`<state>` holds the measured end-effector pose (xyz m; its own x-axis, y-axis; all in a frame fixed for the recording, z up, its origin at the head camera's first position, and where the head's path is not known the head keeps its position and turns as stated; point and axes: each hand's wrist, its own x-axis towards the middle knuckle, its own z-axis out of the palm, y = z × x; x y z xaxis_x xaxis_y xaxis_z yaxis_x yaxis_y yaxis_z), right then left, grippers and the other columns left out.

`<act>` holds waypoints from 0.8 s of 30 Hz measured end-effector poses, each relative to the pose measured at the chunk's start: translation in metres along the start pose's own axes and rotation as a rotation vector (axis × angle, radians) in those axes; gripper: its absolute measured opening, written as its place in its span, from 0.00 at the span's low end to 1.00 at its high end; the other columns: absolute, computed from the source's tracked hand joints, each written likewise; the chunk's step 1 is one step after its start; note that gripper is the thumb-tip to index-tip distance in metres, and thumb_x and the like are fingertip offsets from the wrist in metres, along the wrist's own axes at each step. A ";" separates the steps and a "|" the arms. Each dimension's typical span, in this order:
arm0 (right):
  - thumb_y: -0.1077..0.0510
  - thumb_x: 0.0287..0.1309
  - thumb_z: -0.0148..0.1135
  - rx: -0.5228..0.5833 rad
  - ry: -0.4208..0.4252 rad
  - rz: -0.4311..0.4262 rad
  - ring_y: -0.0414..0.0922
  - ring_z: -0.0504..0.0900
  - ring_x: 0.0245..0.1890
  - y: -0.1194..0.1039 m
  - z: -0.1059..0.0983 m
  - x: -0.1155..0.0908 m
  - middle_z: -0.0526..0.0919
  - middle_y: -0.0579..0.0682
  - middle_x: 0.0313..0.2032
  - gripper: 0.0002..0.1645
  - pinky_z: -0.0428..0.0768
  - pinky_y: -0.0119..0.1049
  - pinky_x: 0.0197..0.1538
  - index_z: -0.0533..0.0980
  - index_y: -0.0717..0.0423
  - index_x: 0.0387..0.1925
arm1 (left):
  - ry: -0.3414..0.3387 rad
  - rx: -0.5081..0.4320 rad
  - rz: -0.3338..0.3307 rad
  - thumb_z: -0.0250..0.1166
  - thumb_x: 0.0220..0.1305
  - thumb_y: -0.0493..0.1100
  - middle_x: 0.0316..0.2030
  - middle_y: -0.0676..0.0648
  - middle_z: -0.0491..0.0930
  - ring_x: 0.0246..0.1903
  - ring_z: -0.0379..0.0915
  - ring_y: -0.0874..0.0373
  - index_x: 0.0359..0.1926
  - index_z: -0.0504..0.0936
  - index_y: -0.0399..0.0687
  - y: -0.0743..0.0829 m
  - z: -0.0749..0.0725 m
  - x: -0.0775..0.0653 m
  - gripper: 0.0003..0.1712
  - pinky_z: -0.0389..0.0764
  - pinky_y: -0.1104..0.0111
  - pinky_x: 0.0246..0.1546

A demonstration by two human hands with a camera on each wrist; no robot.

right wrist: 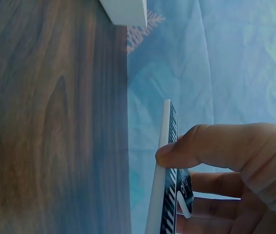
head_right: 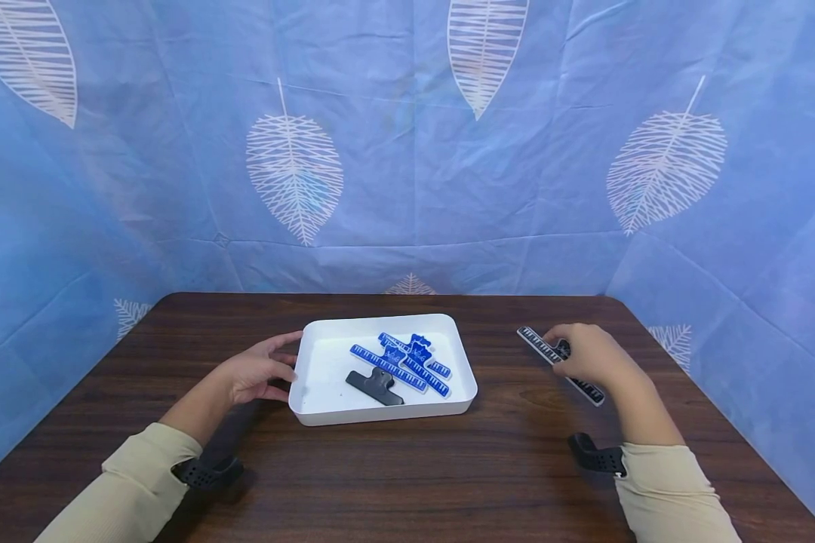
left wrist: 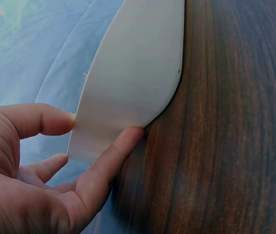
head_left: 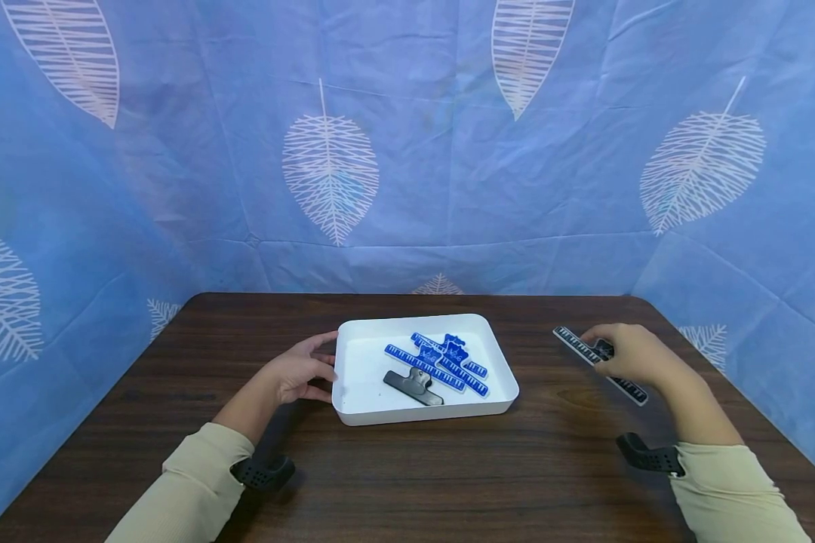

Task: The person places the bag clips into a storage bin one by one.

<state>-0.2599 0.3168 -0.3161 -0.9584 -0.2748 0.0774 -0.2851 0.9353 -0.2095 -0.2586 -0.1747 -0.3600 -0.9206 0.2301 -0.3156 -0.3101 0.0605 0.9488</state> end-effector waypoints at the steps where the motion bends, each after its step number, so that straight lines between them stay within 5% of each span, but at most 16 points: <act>1: 0.61 0.40 0.64 0.005 -0.005 -0.005 0.41 0.70 0.20 -0.002 -0.001 0.001 0.76 0.53 0.29 0.26 0.69 0.36 0.21 0.74 0.60 0.47 | 0.000 0.000 0.000 0.58 0.46 0.23 0.55 0.34 0.60 0.49 0.65 0.38 0.66 0.52 0.56 0.000 0.000 0.000 0.48 0.76 0.49 0.33; 15: 0.62 0.42 0.64 0.026 -0.048 -0.125 0.40 0.69 0.21 -0.040 -0.006 0.014 0.76 0.48 0.28 0.24 0.69 0.34 0.22 0.75 0.59 0.46 | -0.001 0.003 -0.001 0.59 0.46 0.23 0.55 0.34 0.60 0.49 0.65 0.39 0.66 0.52 0.56 0.000 0.000 0.000 0.48 0.76 0.49 0.33; 24: 0.61 0.38 0.67 0.003 -0.043 -0.176 0.40 0.72 0.26 -0.061 -0.001 0.023 0.79 0.49 0.35 0.25 0.72 0.35 0.27 0.76 0.56 0.45 | 0.006 0.004 -0.008 0.59 0.46 0.23 0.55 0.34 0.61 0.49 0.65 0.39 0.66 0.51 0.56 0.001 0.000 0.000 0.48 0.76 0.49 0.33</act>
<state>-0.2650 0.2536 -0.3009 -0.8932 -0.4439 0.0717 -0.4489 0.8711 -0.1990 -0.2588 -0.1746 -0.3593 -0.9194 0.2241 -0.3231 -0.3165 0.0659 0.9463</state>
